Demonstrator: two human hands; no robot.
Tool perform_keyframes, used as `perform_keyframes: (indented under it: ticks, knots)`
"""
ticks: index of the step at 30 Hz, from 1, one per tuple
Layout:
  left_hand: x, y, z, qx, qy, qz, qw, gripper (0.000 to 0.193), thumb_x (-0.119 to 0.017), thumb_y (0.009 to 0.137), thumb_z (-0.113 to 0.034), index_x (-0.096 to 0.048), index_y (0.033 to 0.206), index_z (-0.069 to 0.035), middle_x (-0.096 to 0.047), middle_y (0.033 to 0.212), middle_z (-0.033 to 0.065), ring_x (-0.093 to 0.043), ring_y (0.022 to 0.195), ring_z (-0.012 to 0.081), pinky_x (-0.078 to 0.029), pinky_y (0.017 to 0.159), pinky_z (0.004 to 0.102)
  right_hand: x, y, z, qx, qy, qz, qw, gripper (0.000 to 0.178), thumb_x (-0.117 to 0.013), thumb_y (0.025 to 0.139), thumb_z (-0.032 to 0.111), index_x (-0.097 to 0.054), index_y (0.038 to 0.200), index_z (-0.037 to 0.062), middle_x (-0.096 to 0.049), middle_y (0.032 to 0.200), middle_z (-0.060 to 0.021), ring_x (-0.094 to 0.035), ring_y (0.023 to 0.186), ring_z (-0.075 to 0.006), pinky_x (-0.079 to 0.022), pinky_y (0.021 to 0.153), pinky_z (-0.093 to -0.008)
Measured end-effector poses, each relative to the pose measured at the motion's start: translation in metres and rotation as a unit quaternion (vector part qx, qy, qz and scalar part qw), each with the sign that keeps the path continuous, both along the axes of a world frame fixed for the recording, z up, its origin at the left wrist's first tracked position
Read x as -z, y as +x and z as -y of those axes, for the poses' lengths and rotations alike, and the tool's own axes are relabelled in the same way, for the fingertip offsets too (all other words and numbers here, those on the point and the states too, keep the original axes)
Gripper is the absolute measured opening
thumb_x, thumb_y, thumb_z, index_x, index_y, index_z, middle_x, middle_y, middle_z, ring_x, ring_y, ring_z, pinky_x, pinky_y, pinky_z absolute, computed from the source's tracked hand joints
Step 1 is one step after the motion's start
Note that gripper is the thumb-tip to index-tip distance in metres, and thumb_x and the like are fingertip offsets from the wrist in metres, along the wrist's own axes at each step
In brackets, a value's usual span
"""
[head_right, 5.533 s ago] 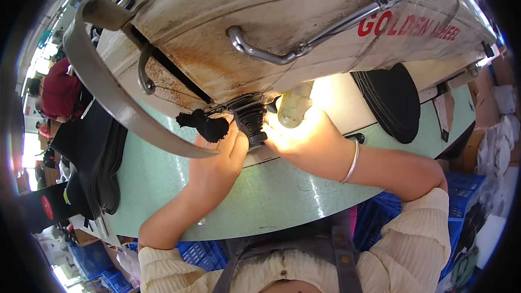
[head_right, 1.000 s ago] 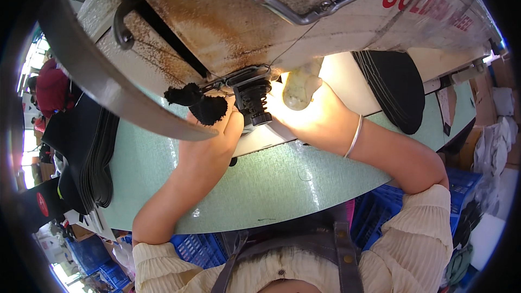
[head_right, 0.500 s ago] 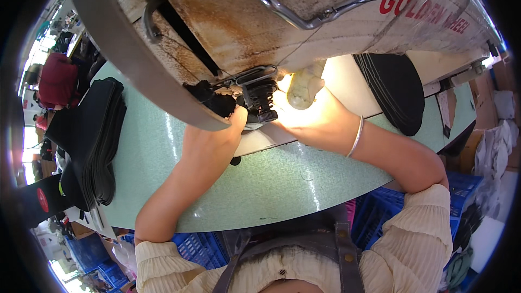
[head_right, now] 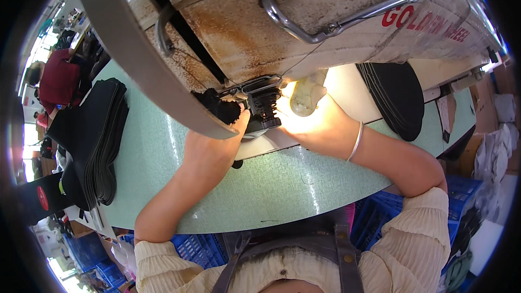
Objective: The person sews fabric pieces together using a sewing machine and trims loose threads with thread snips.
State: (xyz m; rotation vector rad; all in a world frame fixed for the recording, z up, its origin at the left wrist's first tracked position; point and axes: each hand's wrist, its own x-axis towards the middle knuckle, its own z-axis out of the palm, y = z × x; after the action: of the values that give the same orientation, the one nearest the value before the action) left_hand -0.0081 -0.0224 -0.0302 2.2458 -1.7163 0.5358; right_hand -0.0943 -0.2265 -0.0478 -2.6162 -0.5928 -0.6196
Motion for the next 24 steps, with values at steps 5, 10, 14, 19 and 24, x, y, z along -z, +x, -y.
perform_keyframes:
  ticks: [5, 10, 14, 19, 24]
  knots:
    - [-0.002, -0.002, 0.001, 0.015, 0.048, 0.058, 0.997, 0.024, -0.056, 0.063, -0.005, -0.061, 0.084, 0.006, -0.060, 0.089, 0.0123, -0.055, 0.099, 0.0251, -0.038, 0.102, 0.0368, -0.001, 0.002, 0.004, -0.016, -0.038, 0.007, 0.999, 0.019, -0.064, 0.065, 0.012, -0.055, 0.079, 0.0054, -0.052, 0.082, -0.0089, -0.055, 0.084, -0.0268, -0.046, 0.079, -0.0399]
    - [-0.001, 0.000, 0.001, 0.017, 0.014, 0.060, 0.998, 0.024, -0.056, 0.064, -0.006, -0.062, 0.084, 0.005, -0.061, 0.093, 0.0139, -0.055, 0.098, 0.0249, -0.039, 0.102, 0.0378, -0.006, 0.001, -0.005, 0.009, -0.102, 0.013, 0.995, 0.026, -0.062, 0.062, 0.014, -0.059, 0.086, 0.0055, -0.055, 0.089, -0.0098, -0.055, 0.090, -0.0270, -0.045, 0.080, -0.0413]
    - [0.001, 0.001, 0.000, 0.009, 0.020, 0.057, 0.998, 0.023, -0.056, 0.066, -0.007, -0.062, 0.085, 0.004, -0.062, 0.099, 0.0155, -0.055, 0.098, 0.0236, -0.038, 0.102, 0.0391, -0.014, -0.002, -0.012, 0.006, -0.129, 0.053, 0.990, 0.029, -0.061, 0.068, 0.012, -0.061, 0.095, 0.0048, -0.057, 0.098, -0.0108, -0.055, 0.095, -0.0280, -0.044, 0.082, -0.0414]
    - [0.000, 0.000, 0.000, -0.004, 0.033, 0.046, 0.998, 0.019, -0.056, 0.066, -0.006, -0.062, 0.083, 0.001, -0.063, 0.100, 0.0147, -0.055, 0.097, 0.0218, -0.036, 0.103, 0.0398, -0.020, -0.005, -0.014, 0.022, -0.058, -0.001, 0.998, 0.024, -0.059, 0.074, 0.009, -0.060, 0.097, 0.0040, -0.057, 0.100, -0.0103, -0.054, 0.096, -0.0287, -0.044, 0.082, -0.0422]
    - [-0.001, -0.001, 0.003, -0.026, 0.049, 0.057, 0.997, 0.016, -0.056, 0.066, -0.006, -0.061, 0.080, -0.001, -0.063, 0.096, 0.0128, -0.055, 0.096, 0.0207, -0.036, 0.103, 0.0400, -0.010, -0.002, -0.009, 0.024, 0.051, -0.046, 0.997, 0.024, -0.060, 0.074, 0.007, -0.060, 0.097, 0.0034, -0.056, 0.099, -0.0112, -0.054, 0.095, -0.0295, -0.044, 0.080, -0.0413]
